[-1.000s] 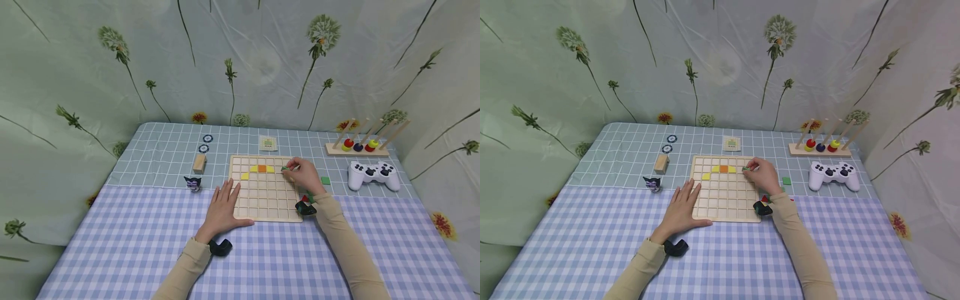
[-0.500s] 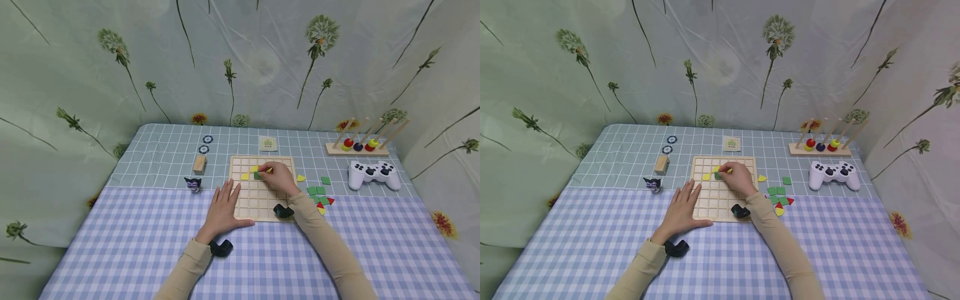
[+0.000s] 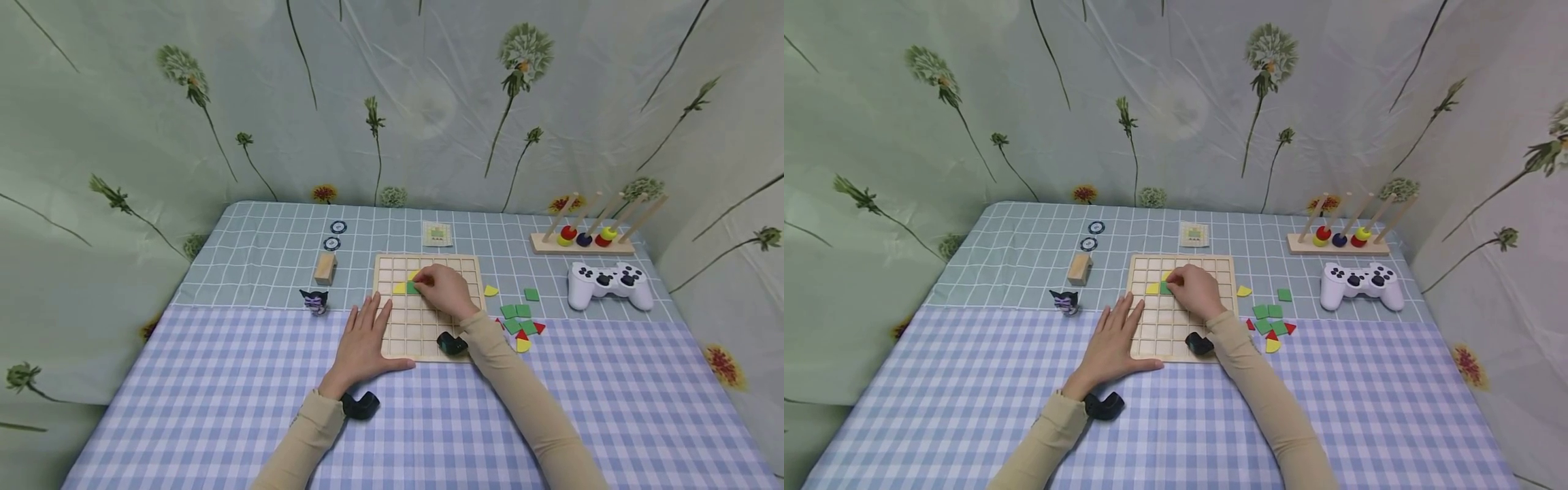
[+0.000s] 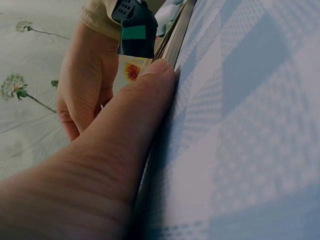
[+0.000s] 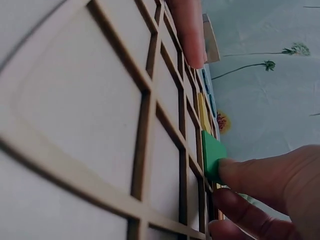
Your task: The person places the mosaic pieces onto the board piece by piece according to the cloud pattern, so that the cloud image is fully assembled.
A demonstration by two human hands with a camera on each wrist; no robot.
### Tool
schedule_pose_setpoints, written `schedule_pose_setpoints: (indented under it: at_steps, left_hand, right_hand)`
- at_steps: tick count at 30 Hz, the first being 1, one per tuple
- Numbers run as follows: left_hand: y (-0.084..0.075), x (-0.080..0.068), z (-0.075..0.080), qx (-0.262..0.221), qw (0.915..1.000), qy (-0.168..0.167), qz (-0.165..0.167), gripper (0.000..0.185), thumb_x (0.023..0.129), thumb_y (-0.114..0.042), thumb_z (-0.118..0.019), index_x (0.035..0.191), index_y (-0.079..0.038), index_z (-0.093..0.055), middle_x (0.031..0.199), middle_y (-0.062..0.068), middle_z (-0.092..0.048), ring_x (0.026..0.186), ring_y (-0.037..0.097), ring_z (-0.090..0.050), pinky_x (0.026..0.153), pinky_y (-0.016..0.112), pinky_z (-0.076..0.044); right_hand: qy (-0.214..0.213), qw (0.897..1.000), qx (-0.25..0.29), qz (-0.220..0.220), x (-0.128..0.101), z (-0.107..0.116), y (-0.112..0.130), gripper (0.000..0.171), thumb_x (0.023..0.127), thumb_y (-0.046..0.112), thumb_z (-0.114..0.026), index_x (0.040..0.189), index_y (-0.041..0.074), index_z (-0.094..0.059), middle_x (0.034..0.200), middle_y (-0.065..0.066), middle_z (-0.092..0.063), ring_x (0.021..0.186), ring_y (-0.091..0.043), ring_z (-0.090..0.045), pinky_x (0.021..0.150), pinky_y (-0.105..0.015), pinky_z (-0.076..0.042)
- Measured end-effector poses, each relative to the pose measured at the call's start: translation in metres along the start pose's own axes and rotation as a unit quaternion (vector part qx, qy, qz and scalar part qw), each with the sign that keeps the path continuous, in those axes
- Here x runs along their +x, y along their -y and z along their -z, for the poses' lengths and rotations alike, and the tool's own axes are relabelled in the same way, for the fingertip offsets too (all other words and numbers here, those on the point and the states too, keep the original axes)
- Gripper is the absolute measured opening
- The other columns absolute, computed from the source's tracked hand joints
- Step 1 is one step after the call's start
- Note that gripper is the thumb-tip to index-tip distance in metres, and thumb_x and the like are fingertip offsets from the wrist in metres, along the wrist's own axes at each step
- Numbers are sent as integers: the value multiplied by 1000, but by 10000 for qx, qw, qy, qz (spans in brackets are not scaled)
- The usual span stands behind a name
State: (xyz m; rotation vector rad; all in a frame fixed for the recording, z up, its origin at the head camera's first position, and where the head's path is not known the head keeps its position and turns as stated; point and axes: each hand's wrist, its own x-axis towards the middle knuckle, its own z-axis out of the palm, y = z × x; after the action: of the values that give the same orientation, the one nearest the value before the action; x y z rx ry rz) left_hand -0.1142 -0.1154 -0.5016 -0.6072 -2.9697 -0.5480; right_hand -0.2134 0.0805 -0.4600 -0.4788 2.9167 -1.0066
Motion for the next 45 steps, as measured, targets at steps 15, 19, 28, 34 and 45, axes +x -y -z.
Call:
schedule_pose_setpoints:
  at_steps: [15, 19, 28, 34, 45]
  left_hand:
    - [0, 2, -1, -11, 9999, -76, -78, 120, 66, -79, -61, 152, -9, -18, 156, 16, -10, 143, 29, -5, 114, 44, 0]
    - [1, 2, -1, 21, 10000, -49, -53, 120, 66, -80, -60, 153, -9, -18, 157, 16, -10, 143, 29, -4, 114, 44, 0]
    - [0, 2, 0, 0, 10000, 22, -6, 120, 65, -80, -60, 153, -9, -18, 157, 15, -9, 143, 29, -3, 114, 44, 0]
    - [1, 1, -2, -20, 10000, 21, 3, 120, 66, -80, -61, 153, -9, -18, 157, 15, -9, 143, 29, -3, 114, 43, 2]
    - [2, 0, -3, 5, 10000, 45, 61, 120, 65, -80, -60, 153, -10, -17, 157, 14, -8, 143, 28, -3, 113, 42, 3]
  right_hand:
    - [-65, 9997, -235, 45, -1, 2, -3, 7, 85, 19, -72, 85, 13, -73, 75, 3, -61, 67, -13, -54, 60, -32, -44]
    - [168, 9996, 75, 234, -9, 8, -7, 8, 85, 20, -72, 86, 12, -72, 75, 3, -59, 67, -14, -52, 61, -31, -43]
    - [-211, 9991, 300, 214, -36, 38, -27, 14, 87, 19, -70, 94, 7, -73, 84, -2, -64, 68, -16, -51, 61, -31, -42]
    - [-737, 9966, 92, -349, -54, 64, -59, 19, 89, 22, -67, 97, 5, -72, 86, -7, -65, 66, -19, -52, 54, -31, -40]
    - [-677, 9864, -444, -1428, -88, 101, -104, 28, 90, 18, -65, 113, 1, -66, 90, -13, -62, 66, -23, -52, 50, -31, -38]
